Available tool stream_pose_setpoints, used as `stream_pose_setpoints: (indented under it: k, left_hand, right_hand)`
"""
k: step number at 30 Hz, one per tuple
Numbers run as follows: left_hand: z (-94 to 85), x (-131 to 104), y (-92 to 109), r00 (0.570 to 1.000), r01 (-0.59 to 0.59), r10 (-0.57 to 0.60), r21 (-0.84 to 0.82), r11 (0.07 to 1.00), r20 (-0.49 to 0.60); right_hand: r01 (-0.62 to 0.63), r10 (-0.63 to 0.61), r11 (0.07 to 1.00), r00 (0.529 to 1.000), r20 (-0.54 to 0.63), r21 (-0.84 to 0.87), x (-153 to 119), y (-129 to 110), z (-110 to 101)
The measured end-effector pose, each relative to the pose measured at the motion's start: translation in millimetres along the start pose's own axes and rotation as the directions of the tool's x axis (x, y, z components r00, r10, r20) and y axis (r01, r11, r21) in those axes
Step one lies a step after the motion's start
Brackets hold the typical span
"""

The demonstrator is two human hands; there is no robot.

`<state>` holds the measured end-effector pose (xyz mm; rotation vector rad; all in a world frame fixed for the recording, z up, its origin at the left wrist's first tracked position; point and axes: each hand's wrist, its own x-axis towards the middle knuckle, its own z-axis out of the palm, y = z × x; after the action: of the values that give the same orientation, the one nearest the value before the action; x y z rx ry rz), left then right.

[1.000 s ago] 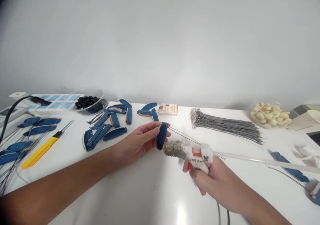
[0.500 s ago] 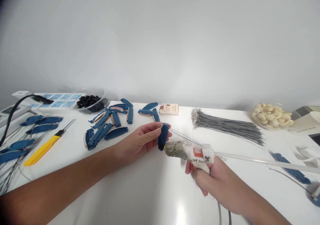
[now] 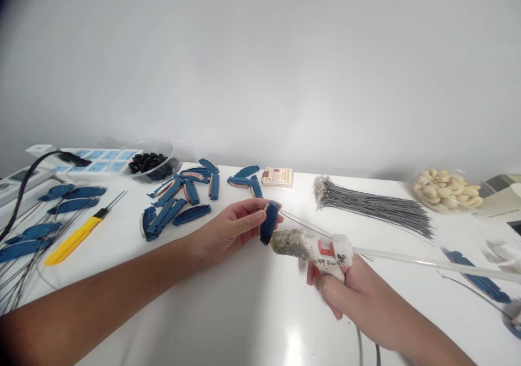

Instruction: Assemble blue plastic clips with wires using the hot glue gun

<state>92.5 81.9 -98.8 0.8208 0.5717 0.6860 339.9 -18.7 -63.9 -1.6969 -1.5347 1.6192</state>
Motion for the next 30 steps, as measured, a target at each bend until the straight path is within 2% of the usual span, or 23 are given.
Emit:
stream_pose_setpoints:
  k: [10, 30]
  left_hand:
    - [-1.7, 1, 0, 1.0, 0.008, -0.008, -0.007, 1.0, 0.019]
    - [-0.8, 1, -1, 1.0, -0.008, 0.008, 0.011, 1.0, 0.016]
  right_hand:
    - [0.042, -0.043, 0.998, 0.999, -0.003, -0.049, 2, 5, 0]
    - [0.032, -0.033, 0.995, 0.999, -0.011, -0.098, 3, 7, -2]
